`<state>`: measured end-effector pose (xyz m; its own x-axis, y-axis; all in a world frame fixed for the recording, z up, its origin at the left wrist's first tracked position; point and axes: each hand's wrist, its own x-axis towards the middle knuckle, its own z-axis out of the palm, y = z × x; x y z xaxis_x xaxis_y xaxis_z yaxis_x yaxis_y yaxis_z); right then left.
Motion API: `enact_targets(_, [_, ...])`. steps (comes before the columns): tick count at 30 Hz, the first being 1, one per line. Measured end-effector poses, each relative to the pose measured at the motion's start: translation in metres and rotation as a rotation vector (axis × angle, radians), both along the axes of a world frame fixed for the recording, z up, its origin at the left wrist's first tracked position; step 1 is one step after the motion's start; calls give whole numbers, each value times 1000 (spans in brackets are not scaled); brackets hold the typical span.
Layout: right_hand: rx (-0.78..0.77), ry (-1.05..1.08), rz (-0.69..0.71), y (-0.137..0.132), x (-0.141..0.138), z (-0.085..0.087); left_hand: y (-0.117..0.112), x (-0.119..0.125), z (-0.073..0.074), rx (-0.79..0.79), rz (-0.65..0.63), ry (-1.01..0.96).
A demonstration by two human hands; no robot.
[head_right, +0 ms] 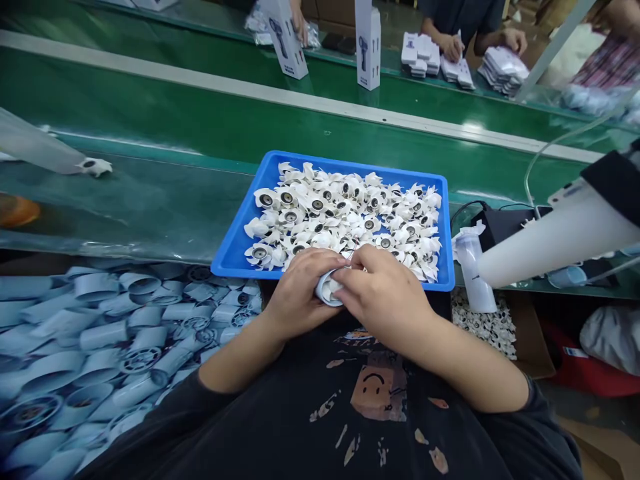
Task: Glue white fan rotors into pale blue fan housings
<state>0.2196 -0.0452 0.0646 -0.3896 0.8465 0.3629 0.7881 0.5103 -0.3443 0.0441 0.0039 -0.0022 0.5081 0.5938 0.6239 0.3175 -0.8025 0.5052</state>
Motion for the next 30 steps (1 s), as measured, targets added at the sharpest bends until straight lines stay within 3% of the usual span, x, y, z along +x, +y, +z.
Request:
enact_targets(7, [-275,57,-16,11,1,-12,-13,8,-8,7,68,-59])
enact_targets(9, [-284,123,-1,8,6,-9,-11,6,-10,-65,53,-86])
enact_targets(13, [-220,292,163,-5,22,0,-2,0,-12,-203,111,-78])
enact_targets(16, [-116,331,151,-15,36,-2,10,-11,-9,-126,102,7])
enact_targets(18, [-136,289,118,-23,47,-11,23,-22,-5,-49,93,106])
enact_targets(21, [-211,316,39,-38,66,-34,66,-38,8,-71,137,192])
enact_targets(24, [-230,434,-107,-50,76,-55,134,-24,28,-256,228,221])
enact_targets(27, [-206,532,-127,-49,67,-62,200,30,42,-373,284,382])
enact_targets(30, [-131,589,-1,-38,50,-55,241,95,42,-376,215,492])
